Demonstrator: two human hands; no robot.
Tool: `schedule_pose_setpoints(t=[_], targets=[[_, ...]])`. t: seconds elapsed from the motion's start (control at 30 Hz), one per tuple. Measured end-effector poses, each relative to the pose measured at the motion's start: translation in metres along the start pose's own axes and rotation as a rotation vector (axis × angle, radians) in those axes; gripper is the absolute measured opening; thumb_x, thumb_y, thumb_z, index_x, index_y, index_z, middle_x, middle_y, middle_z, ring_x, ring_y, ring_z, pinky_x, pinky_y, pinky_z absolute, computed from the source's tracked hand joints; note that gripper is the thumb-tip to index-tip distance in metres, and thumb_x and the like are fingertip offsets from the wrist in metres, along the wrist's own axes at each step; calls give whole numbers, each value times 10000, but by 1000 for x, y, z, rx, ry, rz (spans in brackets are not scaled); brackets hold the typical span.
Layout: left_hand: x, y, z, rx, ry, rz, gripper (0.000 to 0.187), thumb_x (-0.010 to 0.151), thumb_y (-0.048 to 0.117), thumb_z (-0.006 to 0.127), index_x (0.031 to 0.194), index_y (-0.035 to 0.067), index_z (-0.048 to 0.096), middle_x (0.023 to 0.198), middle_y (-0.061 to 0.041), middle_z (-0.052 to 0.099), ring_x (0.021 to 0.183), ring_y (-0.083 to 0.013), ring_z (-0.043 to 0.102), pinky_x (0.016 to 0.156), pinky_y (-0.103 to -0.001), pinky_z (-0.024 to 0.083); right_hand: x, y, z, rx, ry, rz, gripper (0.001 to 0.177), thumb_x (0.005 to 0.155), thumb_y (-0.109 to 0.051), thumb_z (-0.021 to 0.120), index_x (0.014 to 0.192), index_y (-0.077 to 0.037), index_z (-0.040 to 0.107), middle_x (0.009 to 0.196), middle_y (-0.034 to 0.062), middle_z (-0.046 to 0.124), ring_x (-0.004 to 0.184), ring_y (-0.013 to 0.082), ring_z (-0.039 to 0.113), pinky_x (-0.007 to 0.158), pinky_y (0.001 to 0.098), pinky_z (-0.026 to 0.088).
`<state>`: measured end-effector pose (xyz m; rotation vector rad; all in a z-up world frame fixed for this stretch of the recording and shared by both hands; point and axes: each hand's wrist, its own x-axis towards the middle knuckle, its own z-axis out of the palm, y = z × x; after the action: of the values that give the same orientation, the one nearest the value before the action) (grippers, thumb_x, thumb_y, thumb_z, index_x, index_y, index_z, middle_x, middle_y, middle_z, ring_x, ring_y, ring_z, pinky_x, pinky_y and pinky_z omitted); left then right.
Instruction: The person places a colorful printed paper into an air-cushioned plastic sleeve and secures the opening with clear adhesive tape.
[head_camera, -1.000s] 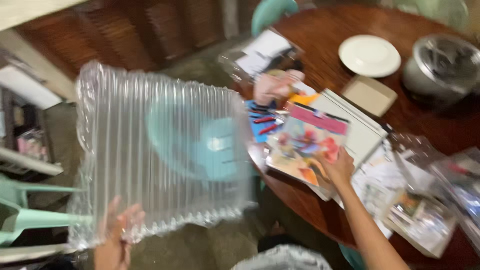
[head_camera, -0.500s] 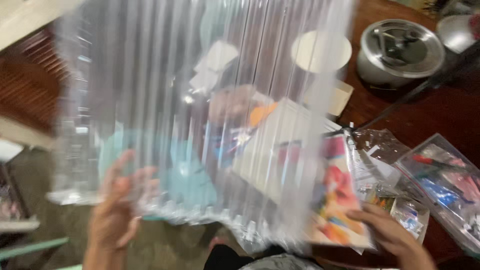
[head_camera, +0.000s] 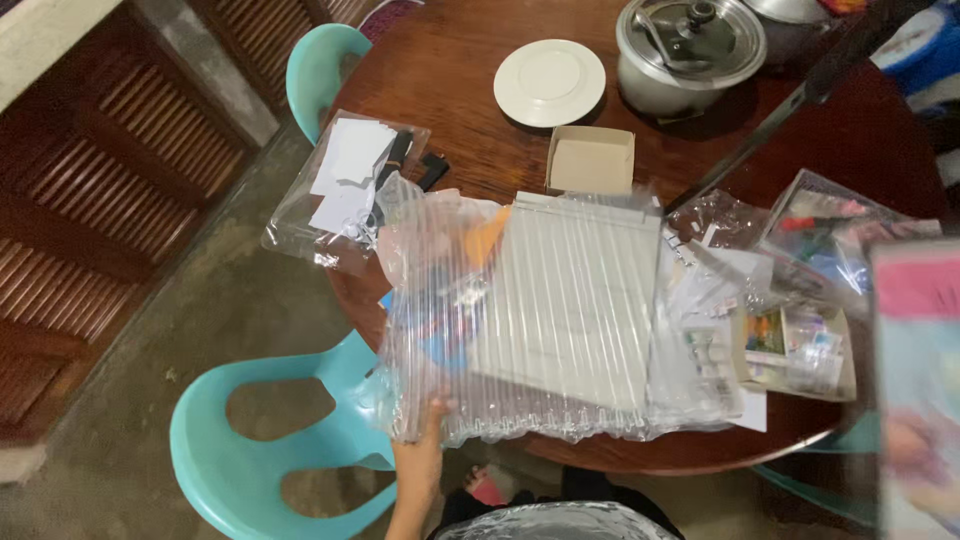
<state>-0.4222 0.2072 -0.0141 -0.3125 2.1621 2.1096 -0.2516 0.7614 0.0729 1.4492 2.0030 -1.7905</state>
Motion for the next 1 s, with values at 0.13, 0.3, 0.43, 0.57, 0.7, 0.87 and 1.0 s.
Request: schedule_pose_setpoints(t=[0.13,0.3,0.43,0.57,0.7,0.87,1.0], targets=[[9,35,-11,42,-44,-1,429,923,305,689,1221,-2,707,1108,-97,766,1013,-205,690,901,-364,533,-1,-32,62,-6,-34,-117,634,890,-196,695,1431,50,475,1355,233,634,1252,350,607,1071,454,470],[1,70,-10,113,-51,-82,482,916,295,681,1310,22,634,1212,-94,725,1100,-204,671,953,-352,507,12,-52,163,16,-170,-284,720,895,-216,692,1515,35,426,1446,224,601,1353,355,575,1157,453,430],[-8,88,5,277,-105,193,511,959,242,617,1407,1,571,1330,-137,677,1202,-242,657,1032,-355,484,30,-43,218,-127,-166,-85,847,924,-268,665,1640,-171,224,1558,169,421,1439,302,406,1209,473,253],[-17,107,27,362,-168,410,570,976,147,560,1507,-22,439,1510,-193,526,1372,-319,517,1117,-390,381,53,-18,210,121,-214,-80,832,874,-214,694,1602,-85,310,1565,181,450,1446,279,413,1197,480,246],[-28,123,53,289,-182,377,567,995,156,527,1523,-12,405,1550,-199,499,1431,-324,477,1174,-393,326,56,0,190,244,-289,-232,850,821,-206,695,1581,-25,360,1527,243,544,1414,327,503,1191,430,356],[-52,126,112,756,-423,790,723,887,190,644,1538,0,392,1574,-325,340,1483,-442,279,1167,-539,193,55,-4,199,288,-303,-80,823,884,-188,677,1582,-68,259,1536,166,482,1415,255,463,1152,387,367],[-79,110,183,878,-750,573,927,802,98,656,1625,27,235,1649,-350,126,1558,-506,73,1173,-689,53,45,-15,199,272,-288,143,739,970,-481,403,1626,-190,229,1545,138,447,1409,264,465,1134,445,412]])
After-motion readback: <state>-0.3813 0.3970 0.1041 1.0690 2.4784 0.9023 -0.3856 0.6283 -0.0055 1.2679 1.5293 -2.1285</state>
